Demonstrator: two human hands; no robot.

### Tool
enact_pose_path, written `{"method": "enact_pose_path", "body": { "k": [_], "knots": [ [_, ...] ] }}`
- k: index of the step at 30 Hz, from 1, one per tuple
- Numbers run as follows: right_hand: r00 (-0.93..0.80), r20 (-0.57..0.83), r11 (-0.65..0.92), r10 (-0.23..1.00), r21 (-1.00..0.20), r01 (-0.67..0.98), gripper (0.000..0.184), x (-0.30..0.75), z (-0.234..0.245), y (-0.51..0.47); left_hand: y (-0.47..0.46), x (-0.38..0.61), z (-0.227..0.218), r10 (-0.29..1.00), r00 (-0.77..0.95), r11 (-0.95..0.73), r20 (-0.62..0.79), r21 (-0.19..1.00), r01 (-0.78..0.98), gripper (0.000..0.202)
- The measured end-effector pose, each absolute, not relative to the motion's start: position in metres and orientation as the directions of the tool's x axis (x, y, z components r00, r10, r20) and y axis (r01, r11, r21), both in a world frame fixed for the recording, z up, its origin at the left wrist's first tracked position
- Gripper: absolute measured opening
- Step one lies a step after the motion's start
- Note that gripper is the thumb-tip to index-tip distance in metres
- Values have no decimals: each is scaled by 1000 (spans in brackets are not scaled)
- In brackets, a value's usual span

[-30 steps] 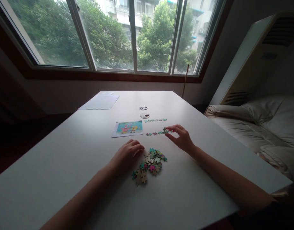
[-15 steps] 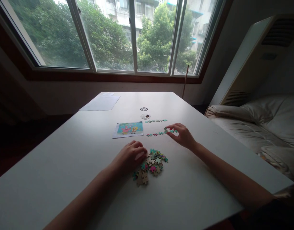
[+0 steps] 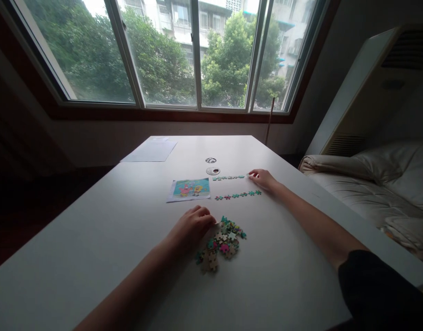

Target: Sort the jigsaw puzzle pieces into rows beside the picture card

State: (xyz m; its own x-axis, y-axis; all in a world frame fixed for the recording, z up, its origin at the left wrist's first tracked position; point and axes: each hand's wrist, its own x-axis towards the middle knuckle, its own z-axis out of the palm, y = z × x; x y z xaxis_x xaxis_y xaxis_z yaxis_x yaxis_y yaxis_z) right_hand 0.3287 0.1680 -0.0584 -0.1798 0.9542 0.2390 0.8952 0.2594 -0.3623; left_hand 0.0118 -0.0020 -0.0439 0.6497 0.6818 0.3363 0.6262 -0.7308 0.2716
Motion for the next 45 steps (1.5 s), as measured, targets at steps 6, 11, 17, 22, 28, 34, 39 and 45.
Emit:
{"method": "enact_pose_path", "body": {
  "k": [6,11,17,22,28,34,39,45],
  "knots": [
    [-147,223,220,964,-346,912,30,322,-64,181,-1,11,-48,694,635,-720,340,295,629,19],
    [-133,184,191,974,-346,919,32,324,-65,184,0,11,-50,710,609,-705,354,354,615,19],
    [-149,166,198,975,-340,919,29,323,-62,182,-1,12,-48,711,606,-703,356,356,616,20],
    [-170,195,228,966,-328,917,29,323,-58,174,0,11,-51,721,595,-693,356,373,616,18],
    [-256,305,352,917,-320,880,25,301,-41,132,2,12,-52,781,488,-625,390,486,611,15],
    [-489,517,687,703,-314,655,11,251,-35,43,-3,23,-45,885,325,-464,334,693,552,20],
    [-513,589,763,624,-318,563,12,230,-35,-4,-11,31,-40,914,299,-387,275,814,433,26],
    [-421,680,761,600,-323,563,11,228,-36,-9,-16,37,-37,918,304,-362,253,847,390,27]
  ]
}}
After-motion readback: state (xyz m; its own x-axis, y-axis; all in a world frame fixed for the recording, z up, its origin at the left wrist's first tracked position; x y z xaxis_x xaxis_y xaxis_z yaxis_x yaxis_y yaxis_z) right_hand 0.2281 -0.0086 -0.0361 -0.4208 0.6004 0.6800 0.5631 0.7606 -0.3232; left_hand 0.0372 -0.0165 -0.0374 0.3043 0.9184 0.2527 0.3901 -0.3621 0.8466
